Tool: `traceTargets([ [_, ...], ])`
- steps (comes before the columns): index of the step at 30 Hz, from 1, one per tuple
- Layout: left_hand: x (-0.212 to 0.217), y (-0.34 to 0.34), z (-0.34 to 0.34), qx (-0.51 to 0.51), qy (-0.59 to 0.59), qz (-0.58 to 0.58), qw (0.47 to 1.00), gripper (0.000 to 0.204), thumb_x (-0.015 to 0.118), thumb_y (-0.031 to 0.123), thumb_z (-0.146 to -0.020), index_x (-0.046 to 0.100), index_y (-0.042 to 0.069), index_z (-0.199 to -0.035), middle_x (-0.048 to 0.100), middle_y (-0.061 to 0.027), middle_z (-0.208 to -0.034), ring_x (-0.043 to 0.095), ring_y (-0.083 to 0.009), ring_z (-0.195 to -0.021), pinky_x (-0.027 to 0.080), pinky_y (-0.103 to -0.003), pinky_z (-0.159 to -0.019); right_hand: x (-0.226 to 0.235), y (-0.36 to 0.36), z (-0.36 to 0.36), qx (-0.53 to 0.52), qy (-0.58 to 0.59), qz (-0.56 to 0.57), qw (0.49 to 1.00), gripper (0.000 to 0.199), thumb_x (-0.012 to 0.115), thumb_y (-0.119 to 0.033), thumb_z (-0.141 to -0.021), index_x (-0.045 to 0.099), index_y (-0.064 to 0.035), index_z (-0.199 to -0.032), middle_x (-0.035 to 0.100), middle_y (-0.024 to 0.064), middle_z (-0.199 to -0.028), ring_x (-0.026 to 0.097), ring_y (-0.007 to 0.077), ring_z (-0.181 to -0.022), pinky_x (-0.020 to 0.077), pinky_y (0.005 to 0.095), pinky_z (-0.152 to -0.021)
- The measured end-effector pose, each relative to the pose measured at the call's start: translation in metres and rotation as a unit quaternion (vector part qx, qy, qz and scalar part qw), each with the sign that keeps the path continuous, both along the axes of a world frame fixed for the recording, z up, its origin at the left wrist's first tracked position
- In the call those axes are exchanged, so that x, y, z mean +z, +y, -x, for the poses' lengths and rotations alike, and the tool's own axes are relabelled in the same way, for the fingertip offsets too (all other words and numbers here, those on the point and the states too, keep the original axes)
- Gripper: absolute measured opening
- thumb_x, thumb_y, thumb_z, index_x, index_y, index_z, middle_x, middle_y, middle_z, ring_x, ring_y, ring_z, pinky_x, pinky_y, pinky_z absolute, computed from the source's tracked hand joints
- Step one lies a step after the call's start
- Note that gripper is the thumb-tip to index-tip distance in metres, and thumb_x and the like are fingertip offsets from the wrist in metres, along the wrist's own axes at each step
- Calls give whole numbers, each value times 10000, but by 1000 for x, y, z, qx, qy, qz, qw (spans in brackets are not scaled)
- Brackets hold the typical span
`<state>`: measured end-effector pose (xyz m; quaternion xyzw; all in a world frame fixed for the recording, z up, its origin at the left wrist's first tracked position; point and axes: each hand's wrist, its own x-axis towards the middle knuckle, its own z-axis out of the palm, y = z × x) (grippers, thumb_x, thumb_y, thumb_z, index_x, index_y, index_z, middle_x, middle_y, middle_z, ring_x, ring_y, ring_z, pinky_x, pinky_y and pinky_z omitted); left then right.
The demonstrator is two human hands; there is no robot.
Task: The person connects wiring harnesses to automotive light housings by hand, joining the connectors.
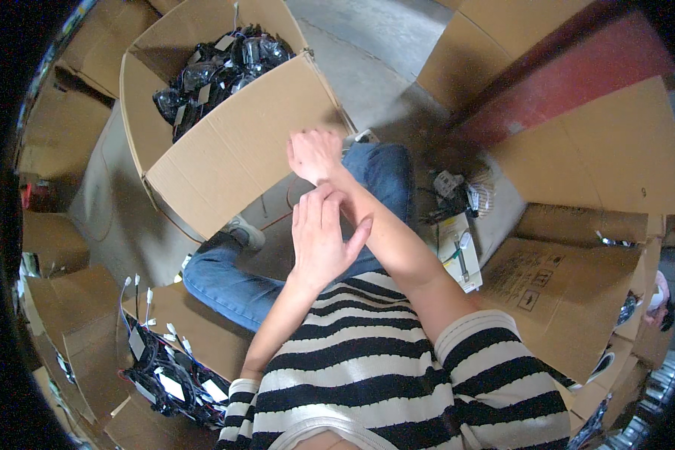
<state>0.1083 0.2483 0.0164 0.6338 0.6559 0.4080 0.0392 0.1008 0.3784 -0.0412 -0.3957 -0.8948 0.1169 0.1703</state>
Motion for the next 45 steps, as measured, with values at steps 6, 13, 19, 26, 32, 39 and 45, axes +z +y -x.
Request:
traceTargets([
  [6,-10,-8,-19,-59,-99,-3,993,300,656,118,-626,479,3,-838,477,-127,-889,467,-284,-775,384,-363,-679,-9,0,-7,11,4,-11,1000,162,488,-193,-721,581,-71,-669,578,132,-629,556,311,-600,427,438,-548],
  [13,-13,-1,2,13,-67,4,998,442,686,185,-611,462,21,-955,463,-141,-978,459,-288,-875,365,-366,-747,-8,2,-4,-14,-41,35,998,178,469,-200,-729,590,-76,-689,578,137,-628,562,321,-616,441,439,-568],
  [19,-13,-1,10,5,-52,-2,999,459,693,185,-604,471,18,-969,461,-144,-980,456,-301,-880,372,-373,-762,-1,3,0,-6,-66,59,996,185,463,-203,-736,590,-78,-691,588,140,-652,570,322,-631,452,437,-591],
  [26,-10,-4,-7,-49,-65,-25,996,305,648,70,-612,510,36,-882,465,-124,-926,466,-279,-827,384,-352,-709,-4,2,-6,13,20,-23,999,178,478,-200,-733,578,-68,-667,565,137,-590,557,317,-576,421,439,-507],
  [32,-17,-3,-11,-90,-88,-20,992,250,637,59,-618,497,43,-825,475,-107,-872,472,-266,-769,386,-357,-673,-8,-1,-10,7,3,-8,1000,174,480,-203,-733,569,-69,-667,561,142,-591,555,317,-572,422,438,-528],
  [39,-17,-2,26,-62,-88,3,994,293,659,185,-644,521,53,-866,517,-101,-926,505,-264,-841,399,-355,-704,-3,4,-13,4,-59,114,992,179,482,-244,-740,595,-106,-754,598,128,-731,575,312,-701,452,419,-604],
  [45,-51,-23,180,202,-118,99,967,283,583,234,-756,539,28,-944,572,-151,-858,566,-278,-811,450,-354,-706,-1,67,-18,-44,8,179,983,243,478,-297,-762,594,-122,-884,607,117,-835,572,314,-801,455,400,-690],
])
